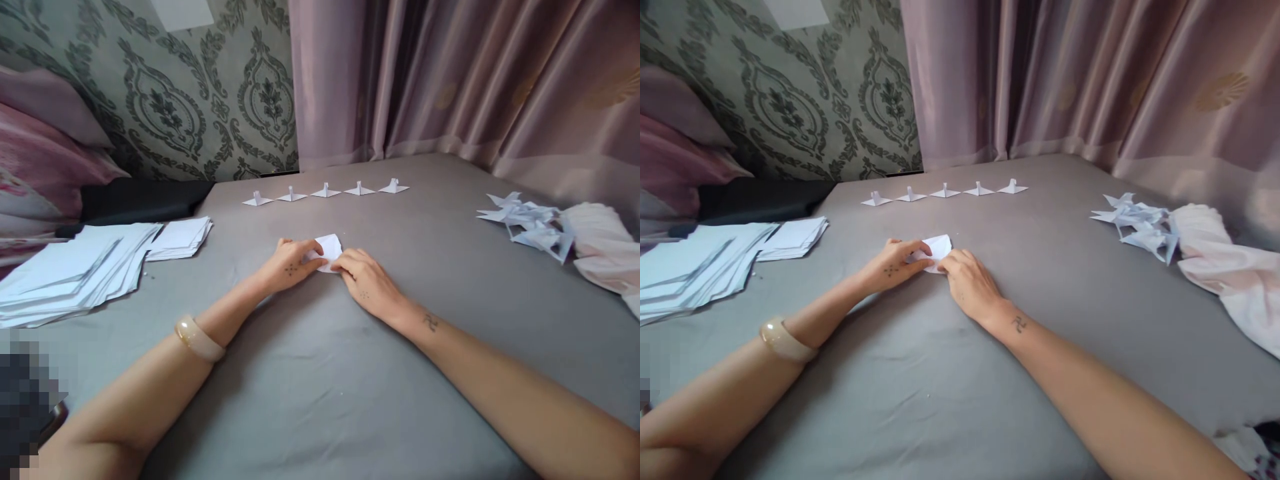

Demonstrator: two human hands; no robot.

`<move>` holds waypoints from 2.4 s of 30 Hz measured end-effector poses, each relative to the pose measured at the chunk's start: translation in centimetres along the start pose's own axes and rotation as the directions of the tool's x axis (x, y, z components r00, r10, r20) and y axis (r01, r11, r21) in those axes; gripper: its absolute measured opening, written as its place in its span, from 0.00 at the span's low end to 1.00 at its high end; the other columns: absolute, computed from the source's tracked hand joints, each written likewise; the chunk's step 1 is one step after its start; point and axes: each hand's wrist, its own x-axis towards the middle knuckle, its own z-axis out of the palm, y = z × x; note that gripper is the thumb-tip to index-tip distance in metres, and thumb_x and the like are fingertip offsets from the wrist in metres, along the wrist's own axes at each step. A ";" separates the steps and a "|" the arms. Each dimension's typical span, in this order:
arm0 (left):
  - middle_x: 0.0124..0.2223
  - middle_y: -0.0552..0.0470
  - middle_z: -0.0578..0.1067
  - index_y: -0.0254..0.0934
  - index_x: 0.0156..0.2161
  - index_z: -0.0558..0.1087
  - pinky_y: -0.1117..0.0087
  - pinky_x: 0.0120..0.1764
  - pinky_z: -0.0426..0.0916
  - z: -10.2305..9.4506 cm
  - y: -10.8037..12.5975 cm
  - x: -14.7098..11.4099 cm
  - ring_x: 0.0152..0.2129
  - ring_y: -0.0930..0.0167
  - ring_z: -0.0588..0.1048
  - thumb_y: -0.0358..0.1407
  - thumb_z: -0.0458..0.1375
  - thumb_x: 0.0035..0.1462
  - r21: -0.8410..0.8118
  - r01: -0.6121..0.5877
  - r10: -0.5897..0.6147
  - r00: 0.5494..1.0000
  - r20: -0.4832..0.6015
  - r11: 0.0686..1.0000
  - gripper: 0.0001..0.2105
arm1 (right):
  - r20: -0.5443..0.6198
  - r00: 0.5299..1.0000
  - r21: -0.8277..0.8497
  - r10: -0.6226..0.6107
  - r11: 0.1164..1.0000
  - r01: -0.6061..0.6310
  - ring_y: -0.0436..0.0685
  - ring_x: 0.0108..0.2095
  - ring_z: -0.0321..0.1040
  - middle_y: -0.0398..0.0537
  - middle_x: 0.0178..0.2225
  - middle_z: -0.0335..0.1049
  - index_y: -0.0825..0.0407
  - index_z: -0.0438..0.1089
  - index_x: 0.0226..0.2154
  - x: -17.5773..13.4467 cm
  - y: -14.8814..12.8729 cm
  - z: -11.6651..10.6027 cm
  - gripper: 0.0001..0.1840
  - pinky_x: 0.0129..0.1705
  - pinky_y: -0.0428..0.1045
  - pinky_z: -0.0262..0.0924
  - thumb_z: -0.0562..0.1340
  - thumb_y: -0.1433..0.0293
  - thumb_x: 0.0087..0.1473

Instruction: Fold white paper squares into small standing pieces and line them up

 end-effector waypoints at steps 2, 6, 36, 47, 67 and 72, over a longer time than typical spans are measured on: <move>0.30 0.53 0.75 0.39 0.42 0.70 0.58 0.48 0.59 -0.3 -0.2 -0.3 0.29 0.70 0.72 0.47 0.52 0.59 -0.047 -0.017 0.017 1.000 0.004 0.999 0.15 | 0.024 0.999 -0.037 -0.048 0.998 0.049 0.54 0.40 0.61 0.49 0.38 0.69 0.51 0.71 0.38 -0.1 -0.2 -0.1 0.16 0.43 0.49 0.56 0.50 0.79 0.59; 0.41 0.50 0.76 0.40 0.50 0.66 0.59 0.51 0.57 -1.6 -1.2 -1.1 0.38 0.68 0.73 0.47 0.59 0.53 -0.140 -0.107 0.115 0.992 0.057 0.984 0.22 | 0.054 0.996 -0.080 -0.076 0.994 0.080 0.55 0.39 0.60 0.50 0.39 0.68 0.51 0.73 0.39 -0.4 -0.4 -0.4 0.19 0.43 0.50 0.57 0.49 0.81 0.59; 0.52 0.46 0.69 0.40 0.46 0.70 0.57 0.54 0.55 -1.2 -2.0 -0.9 0.51 0.63 0.65 0.41 0.56 0.58 0.020 -0.225 0.226 0.967 -0.118 0.974 0.12 | 0.140 0.988 -0.203 -0.058 0.975 0.086 0.55 0.39 0.58 0.49 0.41 0.65 0.41 0.70 0.49 -0.2 -0.2 -0.5 0.24 0.38 0.50 0.55 0.49 0.79 0.59; 0.42 0.46 0.71 0.36 0.40 0.69 0.64 0.47 0.64 0.4 -0.3 -1.1 0.40 0.67 0.69 0.37 0.49 0.63 -0.008 -0.326 0.324 0.943 -0.072 0.945 0.08 | 0.104 0.992 -0.096 -0.077 0.992 0.087 0.56 0.43 0.63 0.49 0.42 0.69 0.47 0.74 0.42 -0.4 0.1 -0.9 0.21 0.42 0.51 0.60 0.51 0.80 0.56; 0.43 0.46 0.70 0.42 0.55 0.69 0.68 0.44 0.64 0.0 0.3 -1.4 0.38 0.69 0.66 0.28 0.40 0.64 0.121 -0.468 0.453 0.882 0.134 0.875 0.21 | 0.046 0.999 -0.097 0.028 0.995 -0.024 0.54 0.39 0.66 0.44 0.37 0.72 0.45 0.73 0.41 -1.0 1.5 -3.0 0.20 0.34 0.47 0.57 0.53 0.78 0.52; 0.41 0.45 0.71 0.39 0.54 0.70 0.68 0.42 0.66 -0.2 0.6 -1.5 0.36 0.69 0.68 0.28 0.43 0.64 0.163 -0.475 0.454 0.878 0.151 0.865 0.19 | 0.140 0.987 -0.301 -0.080 0.946 0.119 0.54 0.39 0.63 0.45 0.38 0.69 0.42 0.71 0.46 -1.4 0.8 -2.9 0.23 0.33 0.48 0.54 0.53 0.78 0.54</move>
